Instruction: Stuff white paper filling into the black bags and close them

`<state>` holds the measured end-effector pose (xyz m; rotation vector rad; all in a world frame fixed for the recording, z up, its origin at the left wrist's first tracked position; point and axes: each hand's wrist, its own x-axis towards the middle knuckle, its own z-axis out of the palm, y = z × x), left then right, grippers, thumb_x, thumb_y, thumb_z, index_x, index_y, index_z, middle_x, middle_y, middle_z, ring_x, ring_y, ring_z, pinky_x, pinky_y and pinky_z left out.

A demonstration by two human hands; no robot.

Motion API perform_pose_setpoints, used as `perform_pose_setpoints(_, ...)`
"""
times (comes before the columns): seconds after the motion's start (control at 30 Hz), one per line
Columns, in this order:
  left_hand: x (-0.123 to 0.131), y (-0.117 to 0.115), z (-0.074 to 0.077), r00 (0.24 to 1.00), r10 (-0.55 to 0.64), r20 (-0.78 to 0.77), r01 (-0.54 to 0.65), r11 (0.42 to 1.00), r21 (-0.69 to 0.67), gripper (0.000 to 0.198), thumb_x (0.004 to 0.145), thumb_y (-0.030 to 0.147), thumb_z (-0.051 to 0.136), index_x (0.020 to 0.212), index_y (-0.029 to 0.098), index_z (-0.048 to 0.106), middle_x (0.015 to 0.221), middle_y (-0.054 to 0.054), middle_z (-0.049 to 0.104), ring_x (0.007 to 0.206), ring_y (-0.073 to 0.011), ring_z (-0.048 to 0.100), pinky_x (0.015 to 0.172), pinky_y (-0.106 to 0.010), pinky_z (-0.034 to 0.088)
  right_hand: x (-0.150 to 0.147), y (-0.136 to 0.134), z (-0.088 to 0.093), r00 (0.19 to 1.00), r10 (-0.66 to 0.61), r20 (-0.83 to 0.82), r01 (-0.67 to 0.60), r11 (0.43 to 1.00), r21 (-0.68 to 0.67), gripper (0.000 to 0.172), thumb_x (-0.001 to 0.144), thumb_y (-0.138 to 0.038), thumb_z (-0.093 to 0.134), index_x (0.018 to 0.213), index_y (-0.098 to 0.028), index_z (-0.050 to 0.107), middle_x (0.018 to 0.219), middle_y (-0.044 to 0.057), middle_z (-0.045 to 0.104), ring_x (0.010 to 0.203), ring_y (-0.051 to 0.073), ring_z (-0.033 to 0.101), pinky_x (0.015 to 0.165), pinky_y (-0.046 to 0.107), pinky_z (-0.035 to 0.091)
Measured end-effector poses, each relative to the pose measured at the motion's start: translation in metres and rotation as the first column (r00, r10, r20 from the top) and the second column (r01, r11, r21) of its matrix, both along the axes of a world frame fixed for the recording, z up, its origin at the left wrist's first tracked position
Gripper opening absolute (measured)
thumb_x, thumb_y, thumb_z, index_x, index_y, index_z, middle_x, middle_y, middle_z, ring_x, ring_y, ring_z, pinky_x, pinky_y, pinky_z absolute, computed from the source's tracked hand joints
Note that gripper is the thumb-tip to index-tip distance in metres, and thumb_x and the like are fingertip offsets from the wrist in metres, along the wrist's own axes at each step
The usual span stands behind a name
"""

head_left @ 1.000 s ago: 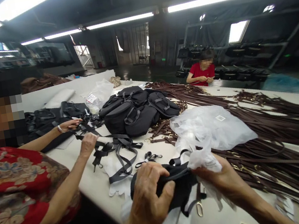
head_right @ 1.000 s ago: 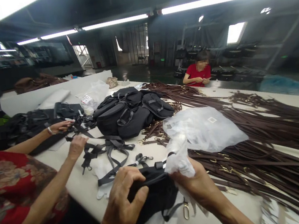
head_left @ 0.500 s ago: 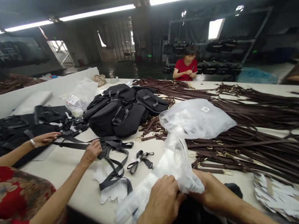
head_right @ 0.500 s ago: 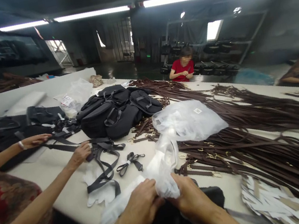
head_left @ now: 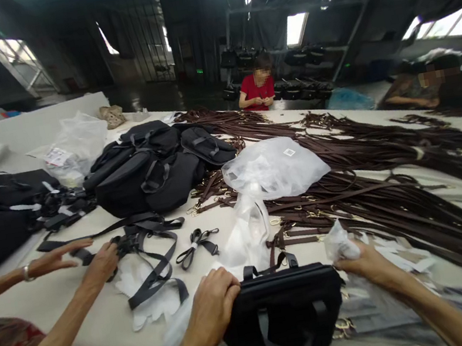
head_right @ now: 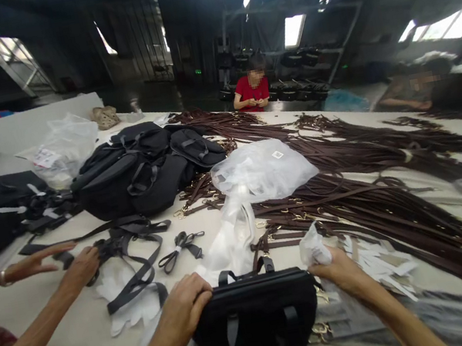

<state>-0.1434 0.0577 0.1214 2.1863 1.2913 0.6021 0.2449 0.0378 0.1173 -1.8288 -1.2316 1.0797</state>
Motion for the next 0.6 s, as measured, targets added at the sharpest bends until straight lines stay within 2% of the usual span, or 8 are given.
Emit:
perform_pose_setpoints(0.07, 0.012, 0.001, 0.002, 0.995, -0.041, -0.093, 0.061, 0.973, 0.223, 0.022, 0.096, 0.013, 0.042, 0.095, 0.020, 0.063, 0.092, -0.005, 0.064, 0.085, -0.0223, 0.056, 0.077, -0.036, 0.041, -0.008, -0.005, 0.002, 0.988, -0.083, -0.131, 0.079, 0.996, -0.041, 0.038, 0.053, -0.038, 0.080, 0.082, -0.017, 0.067, 0.076, 0.004, 0.070, 0.073, 0.025, 0.062, 0.074, 0.037, 0.048)
perform_pose_setpoints(0.13, 0.029, 0.002, 0.003, 0.981, -0.110, -0.158, 0.162, 0.917, 0.365, 0.015, 0.095, 0.015, 0.050, 0.100, 0.021, 0.062, 0.094, -0.005, 0.064, 0.084, -0.0234, 0.056, 0.075, -0.037, 0.041, -0.016, -0.009, 0.006, 0.961, -0.137, -0.239, 0.124, 0.990, -0.071, 0.046, 0.054, -0.041, 0.082, 0.090, -0.017, 0.068, 0.085, 0.006, 0.073, 0.081, 0.027, 0.065, 0.082, 0.040, 0.050)
perform_pose_setpoints(0.23, 0.057, 0.000, -0.001, 0.954, -0.162, -0.252, 0.264, 0.852, 0.453, 0.014, 0.087, 0.016, 0.064, 0.101, 0.019, 0.061, 0.090, -0.004, 0.064, 0.080, -0.0248, 0.056, 0.071, -0.038, 0.042, -0.022, -0.014, 0.008, 0.921, -0.155, -0.356, 0.132, 0.987, -0.088, 0.050, 0.054, -0.040, 0.085, 0.094, -0.016, 0.068, 0.092, 0.008, 0.074, 0.089, 0.028, 0.067, 0.092, 0.043, 0.049)
perform_pose_setpoints(0.33, 0.074, -0.003, -0.013, 0.944, -0.159, -0.289, 0.300, 0.776, 0.555, 0.018, 0.088, 0.008, 0.057, 0.104, 0.017, 0.060, 0.089, -0.005, 0.064, 0.078, -0.0245, 0.057, 0.070, -0.037, 0.042, -0.023, -0.018, 0.007, 0.907, -0.147, -0.395, 0.130, 0.989, -0.069, 0.048, 0.057, -0.038, 0.083, 0.097, -0.016, 0.068, 0.093, 0.007, 0.074, 0.095, 0.028, 0.066, 0.097, 0.042, 0.048)
perform_pose_setpoints(0.47, 0.070, -0.003, -0.031, 0.948, -0.208, -0.242, 0.318, 0.675, 0.666, 0.029, 0.097, 0.007, 0.034, 0.102, 0.016, 0.061, 0.090, -0.006, 0.065, 0.077, -0.0228, 0.057, 0.074, -0.038, 0.041, -0.023, -0.021, 0.004, 0.938, -0.079, -0.336, 0.086, 0.996, 0.005, 0.043, 0.057, -0.031, 0.081, 0.095, -0.016, 0.068, 0.088, 0.005, 0.072, 0.089, 0.025, 0.065, 0.091, 0.040, 0.050)
perform_pose_setpoints(0.6, 0.057, 0.004, -0.044, 0.942, -0.226, -0.250, 0.336, 0.596, 0.729, 0.038, 0.100, 0.010, 0.026, 0.107, 0.017, 0.063, 0.097, -0.007, 0.068, 0.088, -0.0236, 0.061, 0.085, -0.039, 0.041, -0.025, -0.020, 0.003, 0.949, -0.085, -0.302, 0.110, 0.992, 0.065, 0.043, 0.050, -0.025, 0.081, 0.090, -0.015, 0.070, 0.091, 0.005, 0.071, 0.092, 0.026, 0.062, 0.085, 0.037, 0.051)
